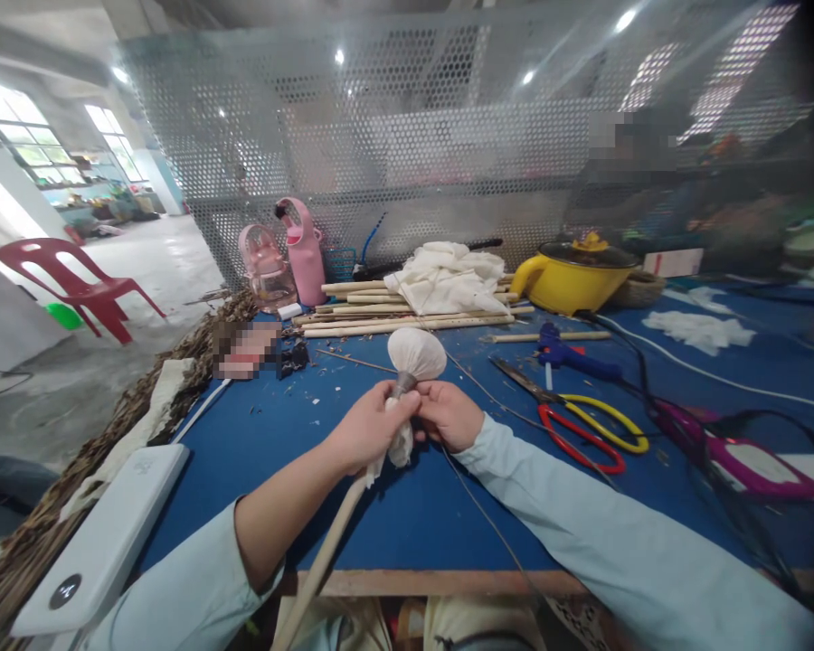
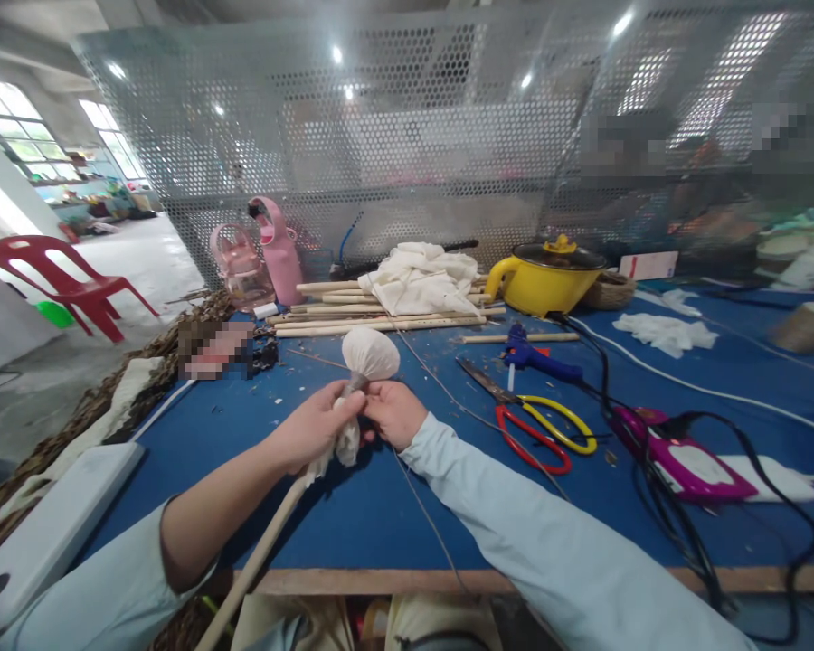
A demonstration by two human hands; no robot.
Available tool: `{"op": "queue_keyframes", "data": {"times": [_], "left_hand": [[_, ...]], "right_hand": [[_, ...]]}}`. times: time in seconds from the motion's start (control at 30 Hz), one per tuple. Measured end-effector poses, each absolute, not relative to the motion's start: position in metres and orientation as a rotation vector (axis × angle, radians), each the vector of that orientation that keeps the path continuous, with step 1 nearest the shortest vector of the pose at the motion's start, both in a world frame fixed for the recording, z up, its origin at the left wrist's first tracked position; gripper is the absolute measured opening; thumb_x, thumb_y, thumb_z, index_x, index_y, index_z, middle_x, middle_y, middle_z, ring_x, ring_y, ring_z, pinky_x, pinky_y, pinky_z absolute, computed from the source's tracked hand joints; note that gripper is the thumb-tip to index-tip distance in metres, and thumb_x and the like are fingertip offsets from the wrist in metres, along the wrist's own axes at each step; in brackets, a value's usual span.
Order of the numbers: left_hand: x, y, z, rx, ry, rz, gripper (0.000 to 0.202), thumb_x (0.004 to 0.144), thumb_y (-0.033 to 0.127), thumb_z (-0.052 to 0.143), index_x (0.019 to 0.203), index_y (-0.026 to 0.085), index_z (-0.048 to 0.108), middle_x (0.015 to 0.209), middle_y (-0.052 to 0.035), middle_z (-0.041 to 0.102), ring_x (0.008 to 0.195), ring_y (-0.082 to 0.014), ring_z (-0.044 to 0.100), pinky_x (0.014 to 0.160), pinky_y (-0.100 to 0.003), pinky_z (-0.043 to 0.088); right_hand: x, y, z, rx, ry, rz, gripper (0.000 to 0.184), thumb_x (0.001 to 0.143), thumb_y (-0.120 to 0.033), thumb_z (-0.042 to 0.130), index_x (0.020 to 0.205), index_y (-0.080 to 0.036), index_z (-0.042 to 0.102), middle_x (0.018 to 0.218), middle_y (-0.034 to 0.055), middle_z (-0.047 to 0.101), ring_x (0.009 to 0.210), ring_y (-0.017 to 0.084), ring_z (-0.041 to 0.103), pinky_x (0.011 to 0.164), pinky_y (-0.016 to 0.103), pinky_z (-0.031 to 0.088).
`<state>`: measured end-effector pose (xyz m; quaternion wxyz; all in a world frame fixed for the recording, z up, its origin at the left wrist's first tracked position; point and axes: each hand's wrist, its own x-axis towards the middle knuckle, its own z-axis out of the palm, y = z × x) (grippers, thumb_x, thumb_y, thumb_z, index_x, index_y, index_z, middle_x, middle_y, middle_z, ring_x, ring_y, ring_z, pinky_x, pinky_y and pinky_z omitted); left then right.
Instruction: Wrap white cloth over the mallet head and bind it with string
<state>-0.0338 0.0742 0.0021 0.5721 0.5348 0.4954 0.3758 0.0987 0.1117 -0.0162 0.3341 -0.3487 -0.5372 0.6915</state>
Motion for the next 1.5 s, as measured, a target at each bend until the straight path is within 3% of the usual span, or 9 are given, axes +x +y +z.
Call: {"op": "queue_keyframes", "data": {"times": [0.17,0.37,0.57,0.87,1.2,1.33,1.5], "left_hand": [[-0.039,0.074,-0.001,1.461,1.231,0.839,0.04,0.073,0.035,0.062,0.106,0.014,0.054,0.07,-0.0004,0.06,0.053,-0.0081,0.05,0.054,-0.02,0.039],[-0.038,0.072,-0.001,1.589,1.333,0.783,0.031,0.077,0.017,0.043,0.106,0.015,0.052,0.073,0.0001,0.057,0.051,-0.0081,0.045,0.047,-0.019,0.035],[-0.039,0.07,-0.006,1.817,1.462,0.803,0.029,0.084,0.033,0.042,0.105,0.016,0.052,0.092,-0.0069,0.062,0.082,-0.0185,0.055,0.073,-0.029,0.04],[-0.041,0.072,-0.009,1.778,1.455,0.77,0.033,0.084,0.034,0.043,0.11,0.015,0.051,0.098,-0.008,0.062,0.087,-0.0192,0.056,0.077,-0.03,0.04],[-0.037,0.072,-0.008,1.709,1.535,0.799,0.029,0.076,0.027,0.053,0.104,0.017,0.052,0.091,-0.0053,0.064,0.079,-0.0171,0.057,0.069,-0.026,0.04],[-0.037,0.071,-0.009,1.765,1.619,0.794,0.017,0.081,0.029,0.047,0.089,0.017,0.055,0.082,-0.0062,0.063,0.073,-0.0175,0.056,0.064,-0.027,0.038],[-0.037,0.065,-0.004,1.848,1.665,0.699,0.029,0.087,0.039,0.036,0.081,0.017,0.054,0.078,-0.0092,0.062,0.068,-0.0193,0.055,0.061,-0.028,0.035]], "right_hand": [[0.104,0.117,-0.023,-0.983,-1.377,1.843,0.038,0.059,-0.045,0.07,0.074,-0.012,0.056,0.034,-0.0103,0.035,0.025,0.002,0.021,0.026,0.017,0.012],[0.105,0.121,-0.02,-0.961,-1.312,1.86,0.04,0.058,-0.045,0.071,0.076,-0.012,0.056,0.033,-0.0122,0.029,0.027,0.002,0.014,0.027,0.016,0.007],[0.105,0.12,-0.024,-0.987,-1.325,1.817,0.037,0.062,-0.045,0.068,0.074,-0.013,0.056,0.032,-0.012,0.028,0.026,0.003,0.017,0.026,0.017,0.009],[0.103,0.122,-0.032,-1.059,-1.361,1.814,0.038,0.062,-0.048,0.067,0.073,-0.014,0.054,0.031,-0.0114,0.029,0.025,0.003,0.019,0.026,0.018,0.009],[0.103,0.125,-0.034,-1.07,-1.339,1.822,0.041,0.06,-0.05,0.068,0.073,-0.014,0.054,0.031,-0.0123,0.027,0.026,0.003,0.016,0.028,0.019,0.008],[0.102,0.125,-0.034,-1.065,-1.325,1.805,0.044,0.058,-0.054,0.069,0.07,-0.015,0.052,0.03,-0.0125,0.026,0.026,0.003,0.015,0.028,0.019,0.007],[0.102,0.122,-0.028,-1.033,-1.305,1.77,0.046,0.057,-0.055,0.07,0.073,-0.014,0.055,0.031,-0.0118,0.028,0.026,0.003,0.017,0.028,0.021,0.005]]}}
